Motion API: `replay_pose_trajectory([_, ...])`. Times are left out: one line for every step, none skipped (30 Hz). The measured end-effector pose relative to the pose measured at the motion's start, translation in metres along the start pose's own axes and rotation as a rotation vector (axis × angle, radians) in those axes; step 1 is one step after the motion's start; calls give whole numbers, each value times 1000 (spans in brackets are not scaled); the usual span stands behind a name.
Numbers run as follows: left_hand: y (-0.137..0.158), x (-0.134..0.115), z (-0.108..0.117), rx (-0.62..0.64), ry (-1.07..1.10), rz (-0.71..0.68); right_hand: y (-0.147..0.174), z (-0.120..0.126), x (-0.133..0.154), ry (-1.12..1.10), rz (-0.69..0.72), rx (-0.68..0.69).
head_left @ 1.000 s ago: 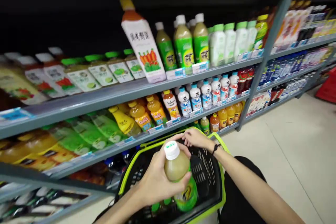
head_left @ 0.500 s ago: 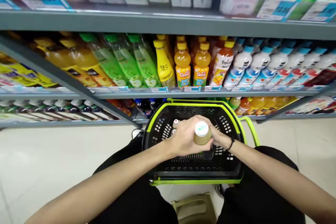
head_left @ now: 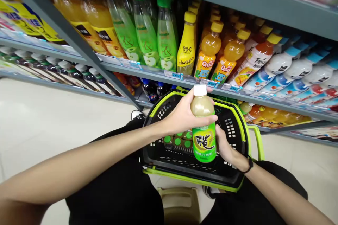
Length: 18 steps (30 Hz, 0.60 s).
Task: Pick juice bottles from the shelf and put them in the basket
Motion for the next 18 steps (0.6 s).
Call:
replay_pose_trajectory([0,-4,1,30,-4,-35,2,3,1,36,9,15])
replay_pose_trajectory([0,-8,1,56,-15,-67,3,5,3,78,18,21])
replay_pose_trajectory([1,-12,1,72,-25,-92,4,7,5,121,31,21])
replay_pose_trajectory([1,-14,1,79,-33,-105,5,8,8,152,47,11])
replay_pose_trajectory([1,-16,1,77,-37,-105,5,9,11,165,65,-7])
replay_pose_trajectory([1,-16,1,69,-41,-96,5,10,14,163,80,-31])
replay_pose_trajectory([1,-16,1,56,-49,-80,4,11,17,153,88,-62])
replay_pose_trajectory([1,-15,0,39,-58,-60,3,13,18,140,93,-105])
replay_pose_trajectory([1,-13,0,20,-62,-39,3,16,20,128,95,-157])
replay_pose_trajectory([1,-11,-1,3,-62,-16,3,19,21,125,96,-209])
replay_pose_trajectory([2,-8,-1,-10,-58,5,3,23,22,133,97,-251])
replay_pose_trajectory([2,-6,-1,-21,-52,19,3,27,23,144,100,-281])
replay_pose_trajectory([2,-4,-1,-27,-45,25,3,29,23,154,106,-296])
replay_pose_trajectory([3,-3,-1,-28,-38,23,4,31,24,167,114,-297])
replay_pose_trajectory([3,-3,-2,-24,-31,17,5,32,25,193,127,-284])
replay_pose_trajectory([3,-4,-2,-16,-22,9,6,31,27,233,150,-263])
replay_pose_trajectory([2,-5,-2,-5,-11,1,7,30,28,288,177,-244])
replay_pose_trajectory([2,-7,-2,7,1,-4,9,27,30,357,207,-229])
Point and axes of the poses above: each hand's wrist, its own y-axis away from the middle knuckle, its own z-axis out of the back of the hand, x = y × z, the point moved 4 cm from there along -y, towards the middle knuckle, and after that the axes turned 5 degrees about x, right-handed, at the moved point
